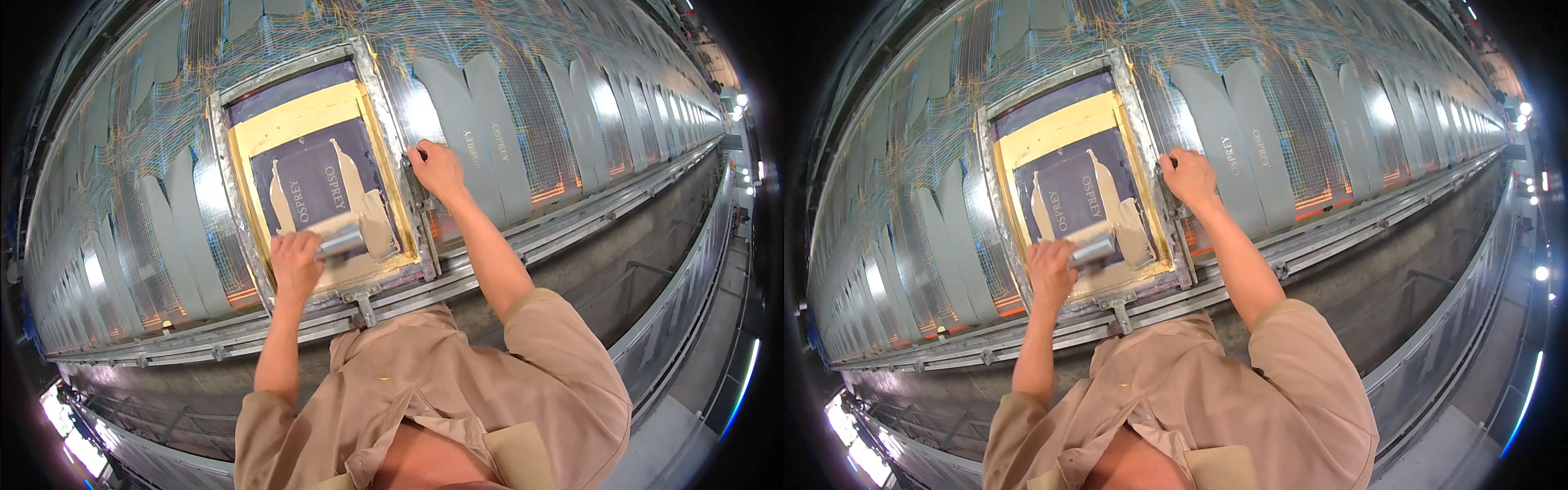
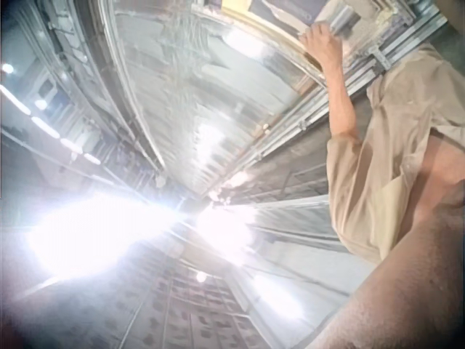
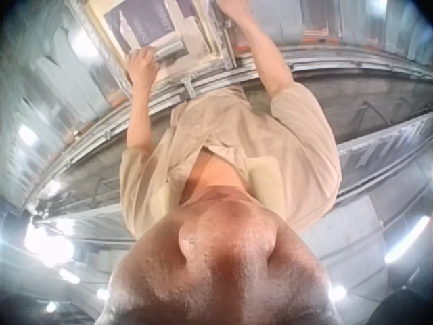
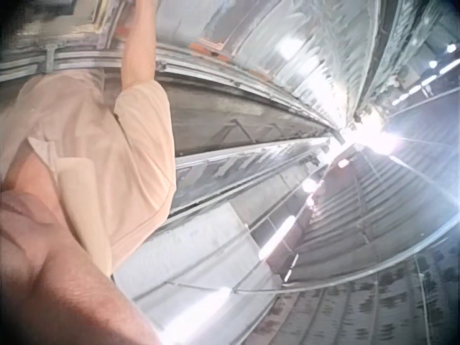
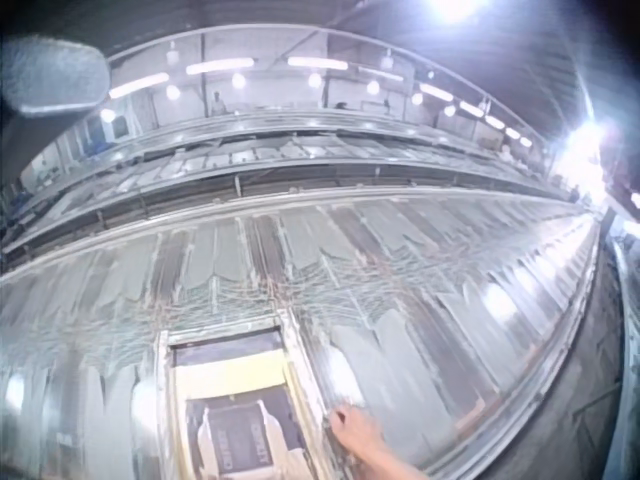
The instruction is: The person operates a manual screen printing press, repeatedly pulling a squeegee across a mesh screen to transfer ink onto a fabric item. The operator maintains a consistent rhythm, lifting the squeegee and repositioning it for the next stroke on the same print area.
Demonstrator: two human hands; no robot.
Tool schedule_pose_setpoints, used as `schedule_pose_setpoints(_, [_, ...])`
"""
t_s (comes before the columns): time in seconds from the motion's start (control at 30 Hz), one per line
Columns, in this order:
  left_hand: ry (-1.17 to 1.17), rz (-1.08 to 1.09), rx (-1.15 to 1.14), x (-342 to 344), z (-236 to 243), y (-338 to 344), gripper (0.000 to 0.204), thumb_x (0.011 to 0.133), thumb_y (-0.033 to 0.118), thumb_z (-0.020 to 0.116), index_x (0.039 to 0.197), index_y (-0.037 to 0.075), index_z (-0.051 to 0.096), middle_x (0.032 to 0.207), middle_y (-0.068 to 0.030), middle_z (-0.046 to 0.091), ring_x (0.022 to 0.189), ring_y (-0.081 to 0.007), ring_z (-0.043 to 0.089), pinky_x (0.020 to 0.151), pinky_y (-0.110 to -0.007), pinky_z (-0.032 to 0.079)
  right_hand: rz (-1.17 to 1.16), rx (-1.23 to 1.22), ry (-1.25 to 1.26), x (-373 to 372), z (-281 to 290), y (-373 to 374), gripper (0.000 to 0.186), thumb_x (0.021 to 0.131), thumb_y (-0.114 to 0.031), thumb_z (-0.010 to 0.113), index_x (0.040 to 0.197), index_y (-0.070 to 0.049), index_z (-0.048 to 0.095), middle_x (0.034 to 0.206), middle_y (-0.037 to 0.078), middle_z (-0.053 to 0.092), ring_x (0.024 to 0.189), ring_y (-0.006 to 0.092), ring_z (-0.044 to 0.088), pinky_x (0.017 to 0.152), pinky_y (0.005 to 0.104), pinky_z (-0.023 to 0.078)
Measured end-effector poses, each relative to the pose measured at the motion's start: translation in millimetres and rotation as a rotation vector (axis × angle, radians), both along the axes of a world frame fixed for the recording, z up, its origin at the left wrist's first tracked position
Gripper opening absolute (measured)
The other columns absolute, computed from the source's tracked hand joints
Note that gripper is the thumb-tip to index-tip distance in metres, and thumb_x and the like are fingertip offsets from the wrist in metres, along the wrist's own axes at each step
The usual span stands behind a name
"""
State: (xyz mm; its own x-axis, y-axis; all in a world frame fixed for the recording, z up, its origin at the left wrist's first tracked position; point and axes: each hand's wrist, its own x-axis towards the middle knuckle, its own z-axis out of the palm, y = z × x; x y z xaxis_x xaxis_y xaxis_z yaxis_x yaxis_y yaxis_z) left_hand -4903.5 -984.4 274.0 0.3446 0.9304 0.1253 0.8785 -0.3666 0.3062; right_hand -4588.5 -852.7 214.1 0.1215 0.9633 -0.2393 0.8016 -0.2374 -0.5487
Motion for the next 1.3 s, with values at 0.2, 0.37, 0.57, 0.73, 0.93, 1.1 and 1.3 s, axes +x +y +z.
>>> schedule_pose_setpoints(0.2, [0.004, 0.014, -0.005, -18, -2, 113, 0.029, 0.065, 0.010, 0.083, 0.093, 0.013, 0.074, 0.094, -0.0028, 0.072, 0.092, -0.0258, 0.066, 0.084, -0.041, 0.044, 0.512, 0.118, 0.515, -56, 60, 49, 0.040, 0.091, -0.038, 0.076, 0.113, -0.005, 0.073, 0.105, 0.013, 0.074, 0.099, 0.0316, 0.069, 0.089, 0.0418, 0.054])
schedule_pose_setpoints(0.37, [0.021, 0.045, -0.186, -27, 11, 171, 0.021, 0.070, 0.018, 0.085, 0.088, 0.012, 0.077, 0.088, -0.0055, 0.074, 0.086, -0.0287, 0.068, 0.081, -0.044, 0.045, 0.880, 0.000, 0.188, -107, 74, 95, 0.044, 0.085, -0.044, 0.079, 0.105, -0.005, 0.073, 0.097, 0.015, 0.074, 0.096, 0.0351, 0.069, 0.086, 0.0451, 0.055])
schedule_pose_setpoints(0.57, [0.000, 0.055, -0.164, -29, -9, 187, 0.022, 0.068, 0.023, 0.087, 0.085, 0.011, 0.078, 0.085, -0.0085, 0.074, 0.080, -0.0318, 0.069, 0.076, -0.045, 0.046, 0.878, 0.087, -0.047, -134, 36, 102, 0.030, 0.079, -0.031, 0.080, 0.094, -0.007, 0.071, 0.088, 0.017, 0.073, 0.091, 0.0381, 0.070, 0.085, 0.0485, 0.053])
schedule_pose_setpoints(0.73, [-0.048, 0.003, -0.130, -27, -12, 106, 0.019, 0.066, 0.016, 0.084, 0.082, 0.011, 0.075, 0.082, -0.0071, 0.072, 0.078, -0.0307, 0.067, 0.076, -0.044, 0.045, 0.938, 0.191, -0.058, -122, 33, 22, 0.024, 0.072, -0.019, 0.080, 0.090, -0.009, 0.068, 0.082, 0.014, 0.072, 0.087, 0.0334, 0.069, 0.084, 0.0445, 0.049])
schedule_pose_setpoints(0.93, [-0.065, 0.006, -0.205, -7, 1, 0, 0.027, 0.062, 0.013, 0.084, 0.087, 0.013, 0.074, 0.086, -0.0024, 0.070, 0.080, -0.0246, 0.065, 0.080, -0.041, 0.041, 0.949, 0.159, 0.052, -100, 46, -80, 0.026, 0.071, -0.016, 0.081, 0.091, -0.009, 0.066, 0.083, 0.011, 0.071, 0.088, 0.0321, 0.067, 0.085, 0.0440, 0.047])
schedule_pose_setpoints(1.1, [-0.016, -0.018, -0.104, -20, -1, 66, 0.019, 0.065, 0.014, 0.082, 0.081, 0.014, 0.074, 0.082, -0.0047, 0.071, 0.079, -0.0254, 0.067, 0.079, -0.042, 0.042, 0.950, 0.202, -0.089, -112, 54, -21, 0.025, 0.071, -0.019, 0.080, 0.090, -0.009, 0.066, 0.081, 0.012, 0.071, 0.086, 0.0312, 0.067, 0.084, 0.0433, 0.047])
schedule_pose_setpoints(1.3, [0.058, 0.006, -0.090, -34, -10, 181, 0.011, 0.071, 0.021, 0.081, 0.078, 0.015, 0.076, 0.077, -0.0078, 0.072, 0.074, -0.0290, 0.069, 0.077, -0.044, 0.046, 0.876, 0.205, -0.029, -134, 31, 93, 0.021, 0.077, -0.020, 0.080, 0.088, -0.008, 0.068, 0.081, 0.017, 0.071, 0.083, 0.0398, 0.069, 0.078, 0.0496, 0.054])
